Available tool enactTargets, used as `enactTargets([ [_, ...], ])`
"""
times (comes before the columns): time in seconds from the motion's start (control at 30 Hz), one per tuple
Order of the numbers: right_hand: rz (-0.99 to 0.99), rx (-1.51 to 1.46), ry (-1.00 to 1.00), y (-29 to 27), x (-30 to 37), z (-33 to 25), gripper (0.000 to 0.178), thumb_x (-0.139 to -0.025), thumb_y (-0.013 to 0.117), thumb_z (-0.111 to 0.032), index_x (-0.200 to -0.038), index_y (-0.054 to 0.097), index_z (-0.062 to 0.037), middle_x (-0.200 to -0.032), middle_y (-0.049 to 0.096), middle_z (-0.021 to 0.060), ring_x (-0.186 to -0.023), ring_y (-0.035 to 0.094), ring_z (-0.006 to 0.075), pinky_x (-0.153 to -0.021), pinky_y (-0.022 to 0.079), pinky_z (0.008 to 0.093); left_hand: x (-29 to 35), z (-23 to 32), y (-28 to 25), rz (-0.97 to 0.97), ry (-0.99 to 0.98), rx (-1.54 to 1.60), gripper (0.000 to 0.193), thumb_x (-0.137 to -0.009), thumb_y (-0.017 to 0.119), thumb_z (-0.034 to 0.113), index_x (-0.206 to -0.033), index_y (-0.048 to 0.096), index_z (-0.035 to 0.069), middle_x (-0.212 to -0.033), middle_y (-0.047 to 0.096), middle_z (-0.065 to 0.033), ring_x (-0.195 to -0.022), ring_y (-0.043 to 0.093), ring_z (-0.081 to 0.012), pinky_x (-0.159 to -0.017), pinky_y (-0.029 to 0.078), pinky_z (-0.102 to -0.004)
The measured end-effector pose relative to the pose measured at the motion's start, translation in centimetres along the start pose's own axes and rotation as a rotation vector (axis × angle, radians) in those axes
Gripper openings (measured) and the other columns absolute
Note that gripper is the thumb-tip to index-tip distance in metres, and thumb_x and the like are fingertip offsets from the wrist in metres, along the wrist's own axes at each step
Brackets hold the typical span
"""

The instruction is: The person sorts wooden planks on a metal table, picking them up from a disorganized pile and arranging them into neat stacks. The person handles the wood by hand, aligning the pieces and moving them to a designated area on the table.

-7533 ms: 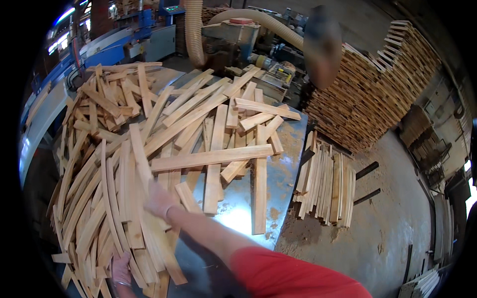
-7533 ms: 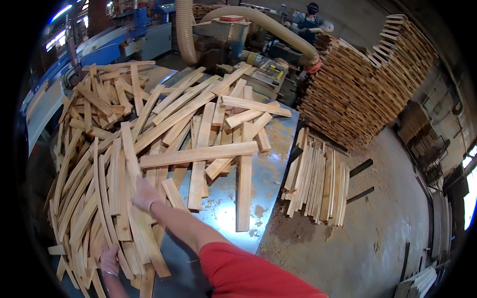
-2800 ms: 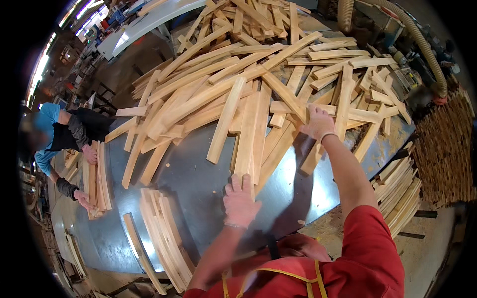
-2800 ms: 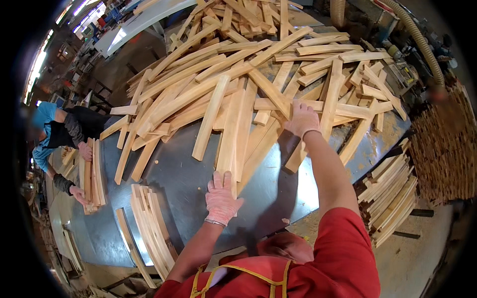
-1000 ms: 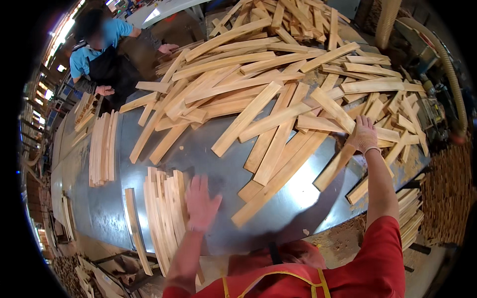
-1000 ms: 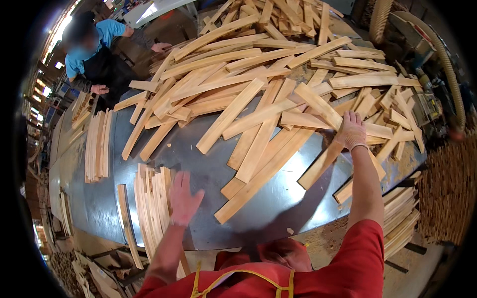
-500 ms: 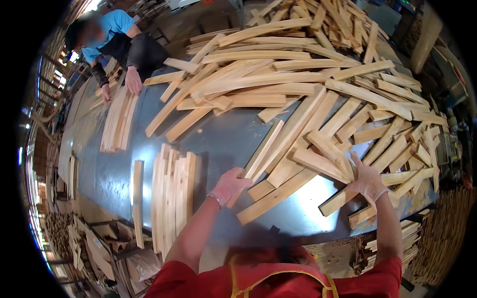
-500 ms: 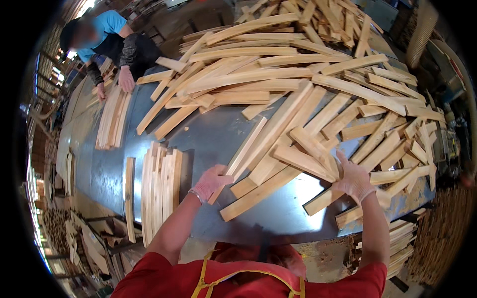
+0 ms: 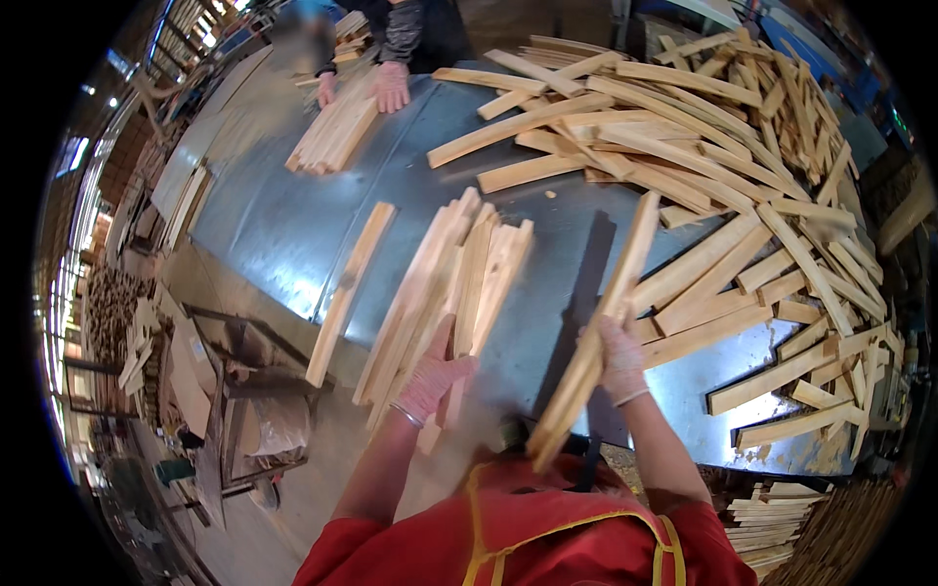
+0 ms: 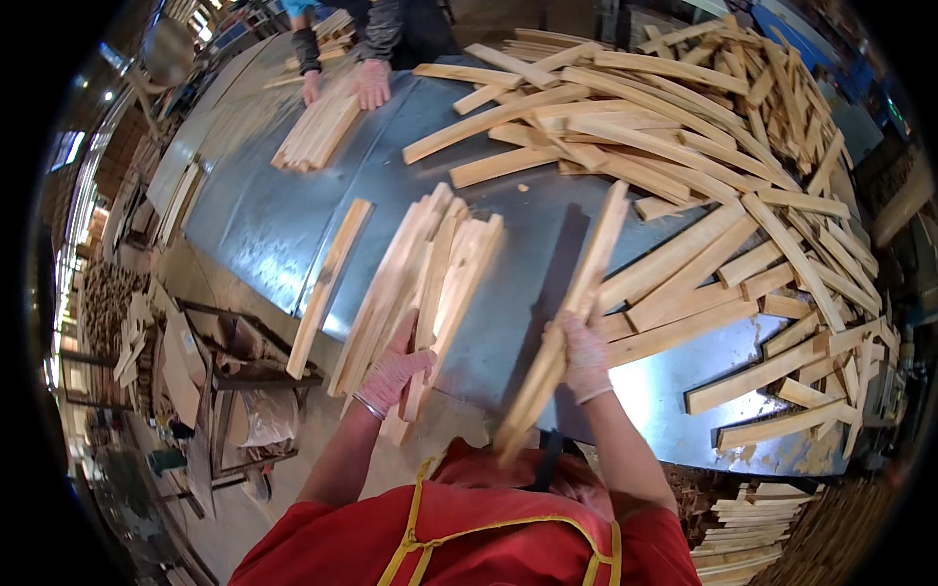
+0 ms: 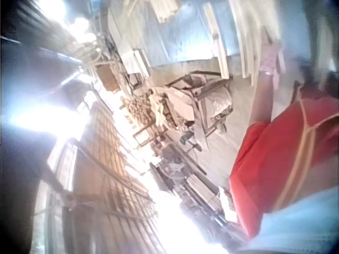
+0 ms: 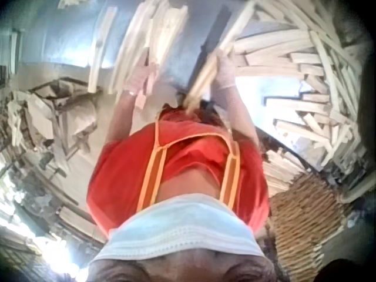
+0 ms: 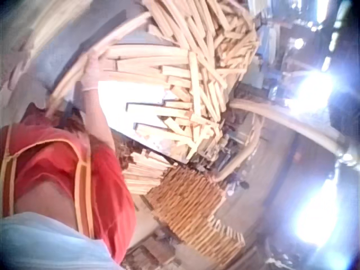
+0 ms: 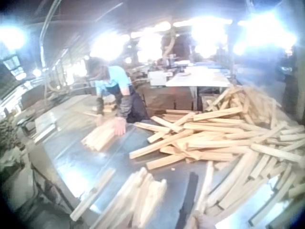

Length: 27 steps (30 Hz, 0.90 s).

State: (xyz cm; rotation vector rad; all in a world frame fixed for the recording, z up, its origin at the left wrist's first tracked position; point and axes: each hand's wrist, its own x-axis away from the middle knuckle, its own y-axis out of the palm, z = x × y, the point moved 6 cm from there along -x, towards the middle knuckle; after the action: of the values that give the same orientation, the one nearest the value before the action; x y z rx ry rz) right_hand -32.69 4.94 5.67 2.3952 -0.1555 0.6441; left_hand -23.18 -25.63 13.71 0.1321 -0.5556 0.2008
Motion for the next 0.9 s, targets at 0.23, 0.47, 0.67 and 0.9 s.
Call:
enactTargets([
  [0.23,-0.286,0.998,0.283,11.5,0.6,11.8,0.085,-0.099,0.071,-0.036,-0.166,0.030,-0.0046,-0.122,0.072,0.0172,-0.103,0.071,0.0278,-0.088,0.057,0.0373,-0.3,-4.5,-11.7,0.143,0.107,-0.126,0.031,-0.089,0.073,0.007,-0.120,0.072,0.004,-0.101,0.069,-0.0002,-0.091,0.064,-0.0137,-0.082,0.054,-0.0302],
  [0.47,-0.395,1.091,0.101,6.4,1.1,4.7,0.078,-0.097,0.069,-0.039,-0.159,0.045,0.0027,-0.114,0.074,0.0161,-0.098,0.072,0.0241,-0.081,0.058,0.0353,-0.1,-2.0,-12.6,0.466,0.533,-1.339,0.020,-0.091,0.068,0.022,-0.105,0.070,0.008,-0.107,0.070,-0.0129,-0.104,0.066,-0.0375,-0.091,0.054,-0.0484],
  [0.67,0.202,0.201,-0.167,-11.9,1.3,-8.3,0.067,-0.099,0.072,-0.019,-0.156,0.047,0.0044,-0.099,0.069,0.0058,-0.087,0.066,0.0147,-0.072,0.054,0.0290,-1.6,-1.0,-2.7,0.387,0.769,-1.400,0.054,-0.086,0.075,0.025,-0.136,0.064,0.008,-0.141,0.061,-0.0168,-0.135,0.055,-0.0365,-0.111,0.046,-0.0503],
  [0.9,1.014,1.008,-0.632,-36.6,7.3,-30.8,0.064,-0.093,0.074,-0.030,-0.148,0.058,-0.0032,-0.107,0.075,0.0150,-0.101,0.072,0.0354,-0.089,0.056,0.0436,-7.7,-1.3,17.7,0.005,0.937,-1.405,0.078,-0.079,0.083,0.033,-0.146,0.056,0.005,-0.149,0.054,-0.0168,-0.142,0.047,-0.0386,-0.116,0.041,-0.0529],
])
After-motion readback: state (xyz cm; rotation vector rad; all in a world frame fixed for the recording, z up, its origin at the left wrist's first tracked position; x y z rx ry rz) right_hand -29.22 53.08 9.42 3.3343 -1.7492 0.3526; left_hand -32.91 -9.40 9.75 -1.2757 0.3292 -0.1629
